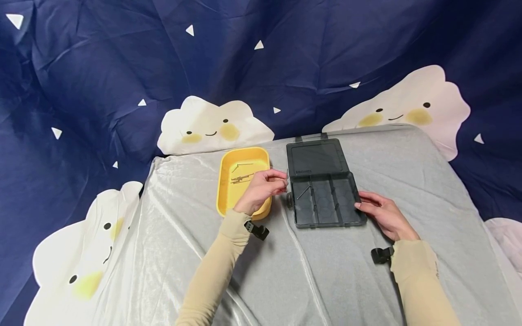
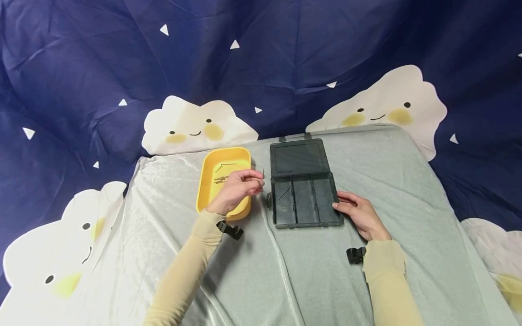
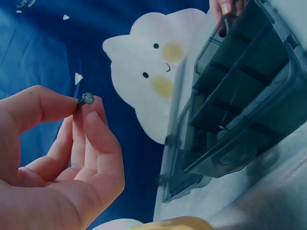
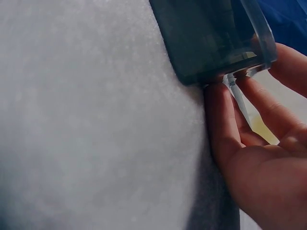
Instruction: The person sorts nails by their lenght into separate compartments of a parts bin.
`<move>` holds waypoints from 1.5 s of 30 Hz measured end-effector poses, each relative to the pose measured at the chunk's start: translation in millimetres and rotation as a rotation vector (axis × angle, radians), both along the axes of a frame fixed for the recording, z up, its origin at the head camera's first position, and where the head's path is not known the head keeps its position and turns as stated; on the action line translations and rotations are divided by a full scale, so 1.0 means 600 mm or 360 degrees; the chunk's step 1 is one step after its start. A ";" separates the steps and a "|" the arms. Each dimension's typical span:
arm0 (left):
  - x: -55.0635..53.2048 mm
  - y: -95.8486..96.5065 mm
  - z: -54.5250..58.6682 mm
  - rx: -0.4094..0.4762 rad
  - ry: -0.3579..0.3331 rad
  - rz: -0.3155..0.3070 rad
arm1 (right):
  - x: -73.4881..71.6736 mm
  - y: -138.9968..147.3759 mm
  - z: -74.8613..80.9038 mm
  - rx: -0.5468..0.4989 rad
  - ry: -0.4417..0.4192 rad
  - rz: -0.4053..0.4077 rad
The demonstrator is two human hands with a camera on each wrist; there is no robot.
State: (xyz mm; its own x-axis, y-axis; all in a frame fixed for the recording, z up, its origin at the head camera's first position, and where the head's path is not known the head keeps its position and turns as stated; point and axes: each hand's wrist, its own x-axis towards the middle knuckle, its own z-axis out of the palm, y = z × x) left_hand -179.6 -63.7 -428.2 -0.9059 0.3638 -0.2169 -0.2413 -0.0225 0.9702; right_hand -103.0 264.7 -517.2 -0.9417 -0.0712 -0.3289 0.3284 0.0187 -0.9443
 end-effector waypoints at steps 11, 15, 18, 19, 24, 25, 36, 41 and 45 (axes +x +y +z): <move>0.002 0.015 -0.014 -0.0125 0.0041 -0.0003 | -0.002 0.002 0.001 0.0046 0.0010 0.0023; 0.005 0.021 -0.019 -0.0181 0.0074 -0.0018 | -0.002 0.002 0.000 0.0036 0.0013 0.0020; 0.007 0.025 -0.022 -0.0213 0.0099 -0.0037 | -0.001 0.002 -0.002 0.0024 0.0020 0.0021; 0.008 0.027 -0.023 -0.0225 0.0107 -0.0042 | -0.001 0.002 -0.001 0.0024 0.0021 0.0020; 0.014 0.035 -0.023 -0.0331 0.0161 -0.0067 | -0.001 0.001 0.000 0.0019 0.0013 0.0003; 0.015 0.036 -0.024 -0.0361 0.0179 -0.0072 | -0.001 0.001 0.000 0.0024 0.0013 0.0001; 0.020 0.049 -0.034 -0.0662 0.0314 -0.0111 | 0.002 -0.001 0.000 0.0022 0.0020 0.0004; 0.021 0.055 -0.041 -0.0786 0.0345 -0.0109 | 0.003 0.000 0.000 0.0021 0.0036 0.0009; 0.023 0.058 -0.046 -0.0860 0.0403 -0.0117 | 0.002 0.000 -0.002 -0.0034 0.0024 -0.0009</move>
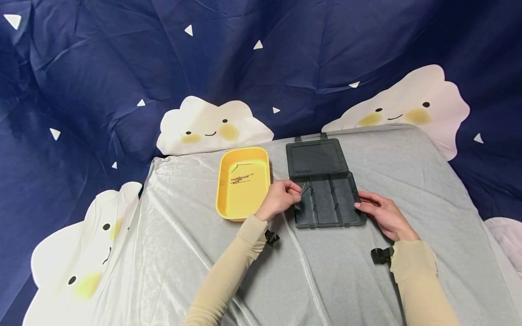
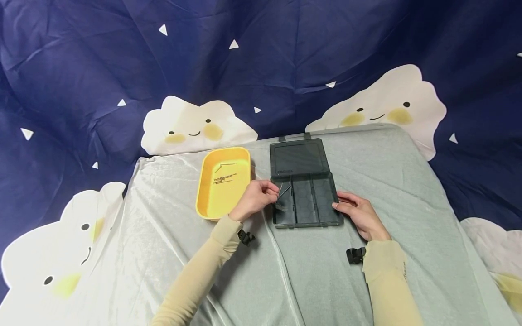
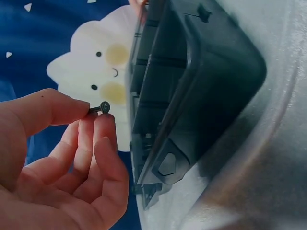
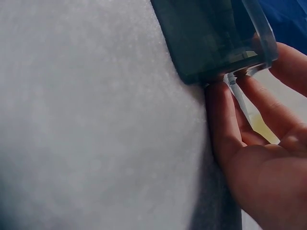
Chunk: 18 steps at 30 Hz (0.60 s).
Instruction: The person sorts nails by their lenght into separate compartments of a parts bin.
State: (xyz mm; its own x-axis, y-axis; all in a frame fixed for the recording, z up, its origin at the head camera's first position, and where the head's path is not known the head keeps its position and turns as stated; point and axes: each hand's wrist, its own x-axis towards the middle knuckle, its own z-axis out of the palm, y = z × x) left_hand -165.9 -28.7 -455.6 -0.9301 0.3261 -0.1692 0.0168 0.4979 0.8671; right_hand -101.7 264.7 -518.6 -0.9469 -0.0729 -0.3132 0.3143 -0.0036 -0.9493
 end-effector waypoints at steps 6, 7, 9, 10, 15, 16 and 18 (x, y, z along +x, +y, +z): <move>-0.001 0.004 -0.006 -0.0122 0.0100 -0.0020 | 0.000 0.000 0.001 -0.0022 0.0005 -0.0002; -0.001 0.005 -0.007 -0.0137 0.0107 -0.0022 | 0.000 0.000 0.001 -0.0018 0.0008 0.0002; -0.001 0.006 -0.008 -0.0145 0.0110 -0.0028 | 0.001 0.000 0.003 -0.0019 0.0008 0.0003; -0.001 0.006 -0.009 -0.0142 0.0108 -0.0031 | 0.001 0.000 0.003 -0.0029 0.0004 -0.0004; -0.001 0.010 -0.014 -0.0141 0.0093 -0.0038 | -0.001 0.000 0.000 0.0013 0.0002 -0.0003; -0.001 0.011 -0.015 -0.0149 0.0093 -0.0041 | -0.001 0.001 -0.001 0.0019 0.0003 -0.0004; -0.001 0.013 -0.017 -0.0180 0.0095 -0.0054 | 0.000 0.001 -0.001 0.0027 0.0005 0.0002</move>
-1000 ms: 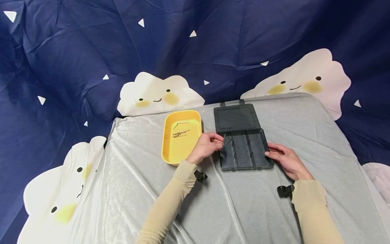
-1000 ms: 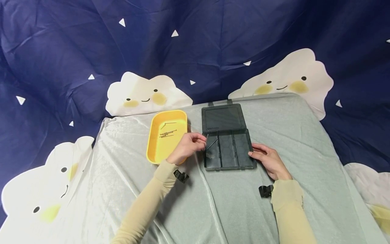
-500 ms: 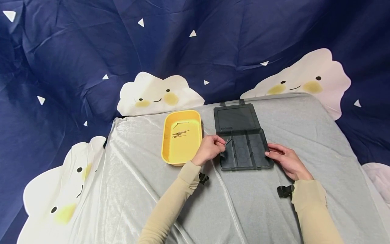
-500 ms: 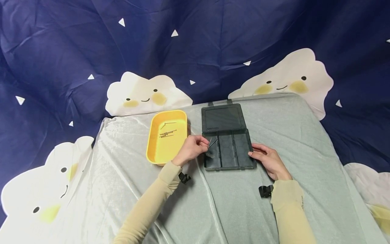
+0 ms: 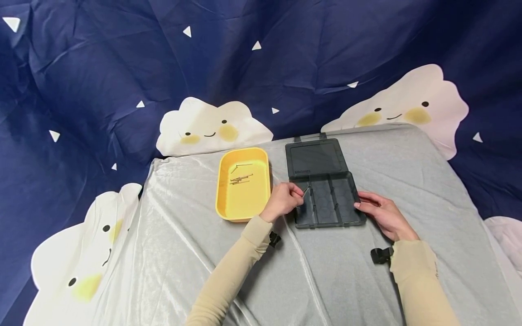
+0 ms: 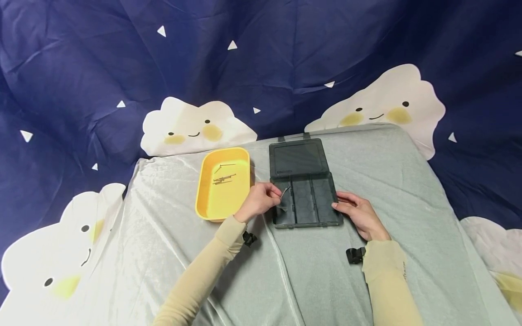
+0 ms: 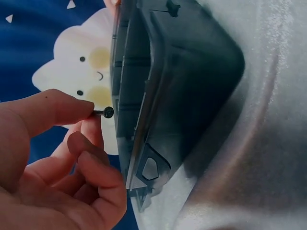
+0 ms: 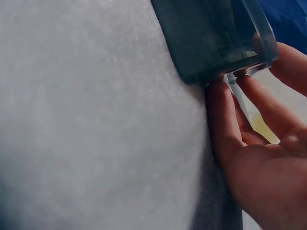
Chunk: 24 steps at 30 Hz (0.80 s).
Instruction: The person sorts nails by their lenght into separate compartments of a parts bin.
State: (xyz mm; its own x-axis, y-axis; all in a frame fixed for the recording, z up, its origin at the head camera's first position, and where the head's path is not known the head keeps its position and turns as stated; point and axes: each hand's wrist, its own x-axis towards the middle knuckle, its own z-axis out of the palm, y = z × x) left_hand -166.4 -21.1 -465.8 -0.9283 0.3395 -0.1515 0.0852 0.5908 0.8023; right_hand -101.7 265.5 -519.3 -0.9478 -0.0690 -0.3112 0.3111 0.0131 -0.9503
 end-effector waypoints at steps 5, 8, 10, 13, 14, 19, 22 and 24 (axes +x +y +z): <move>0.001 0.002 -0.003 -0.0079 0.0018 -0.0045 | 0.002 0.000 0.004 0.0026 -0.0003 0.0004; 0.001 0.003 -0.005 -0.0126 0.0035 -0.0050 | 0.002 0.000 0.004 0.0061 -0.0018 0.0000; 0.002 0.004 -0.006 -0.0167 0.0053 -0.0048 | 0.002 -0.001 0.004 0.0085 -0.0022 0.0004; 0.003 0.005 -0.007 -0.0205 0.0079 -0.0042 | 0.001 0.000 0.003 0.0094 -0.0023 -0.0001; 0.003 0.006 -0.006 -0.0215 0.0086 -0.0038 | 0.001 0.000 0.003 0.0092 -0.0020 0.0000; 0.003 0.005 -0.008 -0.0258 0.0141 -0.0031 | 0.001 -0.001 0.002 0.0065 -0.0012 0.0000; 0.001 0.004 -0.007 -0.0274 0.0162 -0.0035 | 0.001 0.000 0.000 0.0055 -0.0011 0.0000; 0.000 0.003 -0.006 -0.0265 0.0154 -0.0039 | 0.001 0.000 0.000 0.0052 -0.0011 -0.0001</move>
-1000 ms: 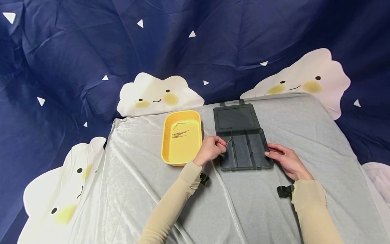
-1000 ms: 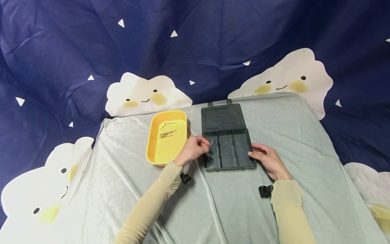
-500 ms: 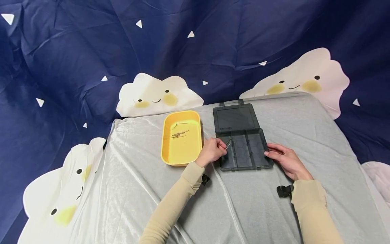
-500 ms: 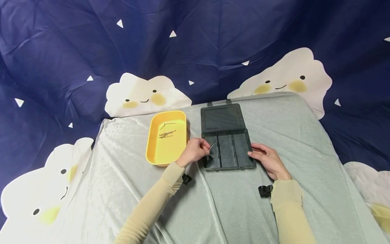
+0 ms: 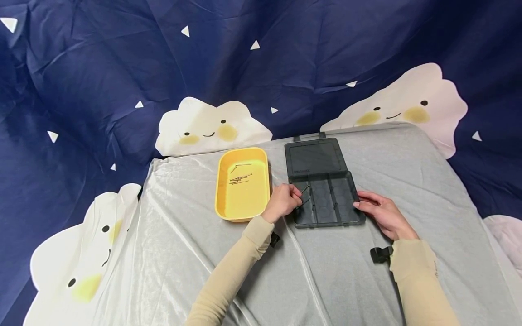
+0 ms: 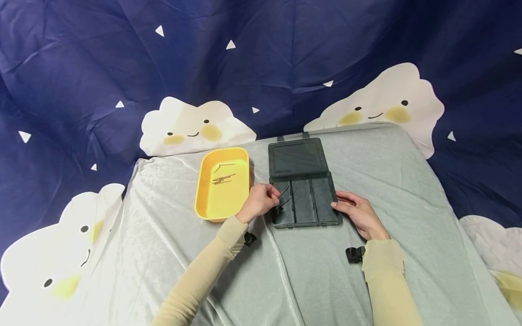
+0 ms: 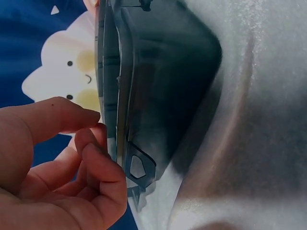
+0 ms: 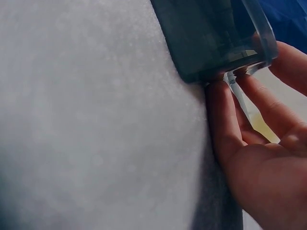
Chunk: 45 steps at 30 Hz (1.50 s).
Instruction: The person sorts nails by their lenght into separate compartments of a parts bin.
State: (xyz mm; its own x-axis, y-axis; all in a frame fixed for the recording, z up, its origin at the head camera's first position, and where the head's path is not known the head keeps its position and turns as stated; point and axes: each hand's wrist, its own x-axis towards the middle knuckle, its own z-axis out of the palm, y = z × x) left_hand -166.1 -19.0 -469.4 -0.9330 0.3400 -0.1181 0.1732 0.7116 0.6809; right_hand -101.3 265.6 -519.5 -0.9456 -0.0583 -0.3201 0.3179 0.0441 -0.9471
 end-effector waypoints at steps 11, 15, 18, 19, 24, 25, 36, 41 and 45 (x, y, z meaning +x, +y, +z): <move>-0.003 -0.009 0.005 -0.0010 -0.0001 -0.0012 | 0.000 0.000 0.003 0.0048 -0.0018 0.0019; -0.002 -0.017 0.010 -0.0006 0.0048 -0.0018 | 0.001 0.001 0.002 0.0068 -0.0025 0.0017; -0.002 -0.027 0.015 0.0009 0.0096 -0.0025 | 0.001 0.001 0.002 0.0084 -0.0029 0.0014; -0.003 -0.031 0.017 0.0017 0.0116 -0.0028 | 0.001 0.001 0.003 0.0090 -0.0031 0.0016; -0.004 -0.055 0.026 0.0049 0.0174 0.0002 | 0.001 0.002 0.003 0.0105 -0.0042 0.0025; -0.005 -0.061 0.028 0.0063 0.0179 0.0013 | 0.001 0.002 0.003 0.0107 -0.0042 0.0028; -0.027 -0.137 0.032 0.0035 0.0283 0.0190 | 0.000 0.001 0.004 0.0139 -0.0054 0.0035; -0.041 -0.171 0.023 -0.0128 0.0444 0.0190 | -0.001 0.000 0.006 0.0133 -0.0054 0.0037; -0.049 -0.191 0.012 -0.0316 0.0485 0.0208 | -0.001 -0.001 0.005 0.0127 -0.0050 0.0038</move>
State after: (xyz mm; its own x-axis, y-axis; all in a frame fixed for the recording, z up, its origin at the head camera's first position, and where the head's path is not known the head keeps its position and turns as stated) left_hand -195.4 -133.6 -462.1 -0.9694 0.2141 0.1200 0.2454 0.8538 0.4591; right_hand -102.2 265.0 -516.4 -0.9337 -0.0537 -0.3539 0.3452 0.1270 -0.9299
